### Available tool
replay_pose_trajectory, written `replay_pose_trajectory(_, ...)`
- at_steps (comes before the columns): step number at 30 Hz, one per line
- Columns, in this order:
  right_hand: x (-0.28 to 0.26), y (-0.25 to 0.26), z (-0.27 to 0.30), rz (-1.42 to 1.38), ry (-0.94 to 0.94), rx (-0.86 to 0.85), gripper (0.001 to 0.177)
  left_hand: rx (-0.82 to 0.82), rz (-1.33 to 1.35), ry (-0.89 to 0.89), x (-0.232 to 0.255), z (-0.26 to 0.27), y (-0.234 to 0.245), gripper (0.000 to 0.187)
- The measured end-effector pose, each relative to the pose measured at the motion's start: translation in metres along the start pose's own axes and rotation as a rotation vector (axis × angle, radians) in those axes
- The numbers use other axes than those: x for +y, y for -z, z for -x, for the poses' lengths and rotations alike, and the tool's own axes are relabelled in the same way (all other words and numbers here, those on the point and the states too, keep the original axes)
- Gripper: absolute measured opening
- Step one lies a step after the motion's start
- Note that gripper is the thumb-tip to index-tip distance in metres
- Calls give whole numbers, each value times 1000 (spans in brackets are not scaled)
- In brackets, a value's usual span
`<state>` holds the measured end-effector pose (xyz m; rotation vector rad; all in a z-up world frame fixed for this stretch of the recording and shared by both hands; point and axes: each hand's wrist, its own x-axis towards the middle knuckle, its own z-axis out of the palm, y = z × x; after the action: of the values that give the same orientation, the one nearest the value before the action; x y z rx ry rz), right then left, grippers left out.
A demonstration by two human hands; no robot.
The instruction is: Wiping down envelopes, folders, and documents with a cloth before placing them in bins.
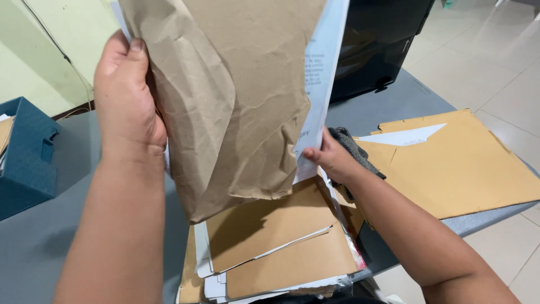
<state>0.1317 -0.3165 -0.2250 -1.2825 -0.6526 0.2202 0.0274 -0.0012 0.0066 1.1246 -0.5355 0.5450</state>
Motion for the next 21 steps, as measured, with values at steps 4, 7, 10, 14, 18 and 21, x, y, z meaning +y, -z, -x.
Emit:
replay_pose_trajectory(4,-60,0,15,-142,-86,111,91,102,33,21,-63,14,20,24)
replay_pose_trajectory(7,-95,28,17,-86,-185,270,82,358,73,154,-98,36,6,27)
replay_pose_trajectory(10,-126,83,18,265,-177,225,71,453,106,301,-137,64,-20,29)
replay_pose_trajectory(14,-207,139,33,1055,-355,236,63,389,353,468,-215,116,-78,28)
replay_pose_trajectory(18,-264,187,54,1437,-598,325,62,222,553,850,-220,166,-189,38)
replay_pose_trajectory(21,-249,277,80,1502,-742,335,74,41,406,937,-260,202,-229,37)
